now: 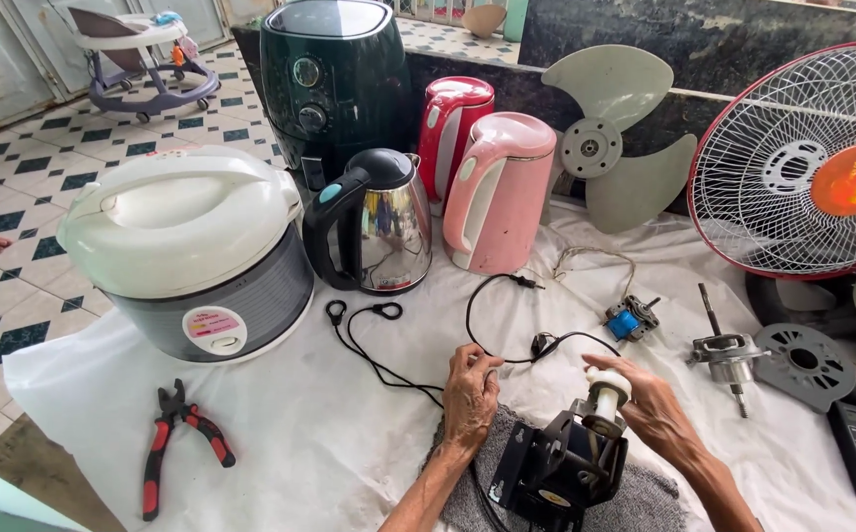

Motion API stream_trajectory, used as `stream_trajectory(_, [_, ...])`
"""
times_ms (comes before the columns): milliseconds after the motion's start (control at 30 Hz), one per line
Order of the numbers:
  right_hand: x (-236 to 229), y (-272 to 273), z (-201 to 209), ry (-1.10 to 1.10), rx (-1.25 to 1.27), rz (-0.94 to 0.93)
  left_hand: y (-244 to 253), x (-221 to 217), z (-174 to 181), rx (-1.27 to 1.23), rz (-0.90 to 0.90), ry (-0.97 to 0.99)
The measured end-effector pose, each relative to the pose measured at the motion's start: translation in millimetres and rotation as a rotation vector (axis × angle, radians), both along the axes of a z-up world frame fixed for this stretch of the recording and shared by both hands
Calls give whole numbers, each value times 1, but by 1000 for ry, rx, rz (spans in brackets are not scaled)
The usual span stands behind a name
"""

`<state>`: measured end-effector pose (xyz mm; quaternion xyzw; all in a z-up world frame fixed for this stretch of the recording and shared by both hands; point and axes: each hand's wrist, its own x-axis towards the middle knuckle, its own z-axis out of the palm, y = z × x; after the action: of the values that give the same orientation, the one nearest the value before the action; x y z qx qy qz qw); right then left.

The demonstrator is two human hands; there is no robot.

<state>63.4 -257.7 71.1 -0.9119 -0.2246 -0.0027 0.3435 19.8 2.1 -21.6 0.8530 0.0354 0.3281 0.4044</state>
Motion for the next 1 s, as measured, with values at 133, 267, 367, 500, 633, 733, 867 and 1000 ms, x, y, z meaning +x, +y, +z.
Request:
stream_trajectory(133, [-46, -27, 5, -34, -52, -110, 0, -1, -2, -68, 4, 19])
stream_trajectory(267, [-80, -46, -17, 104, 29, -83, 2, 3, -7, -76, -1, -37])
stream_trajectory(367, [-103, -45, -31, 178, 71, 4, 2, 2, -4, -81, -8, -56])
stream_trajectory(500, [-132, -16, -38, 296, 237, -103, 1, 1, -4, -86, -13, -51])
stream_trajectory(633, [-150, 18, -25, 214, 319, -105, 3, -3, 8, -86, -28, -53])
stream_trajectory(733, [-158, 40, -27, 352, 165, -476, 4, -5, 10, -118, -40, -44])
stream_trajectory(867, [-164, 63, -29, -41, 472, -429, 6, 2, 10, -155, -40, -67])
stream_trajectory(1000, [-150, 43, -68, 67, 244, -408, 4, 0, 5, -161, -22, -58])
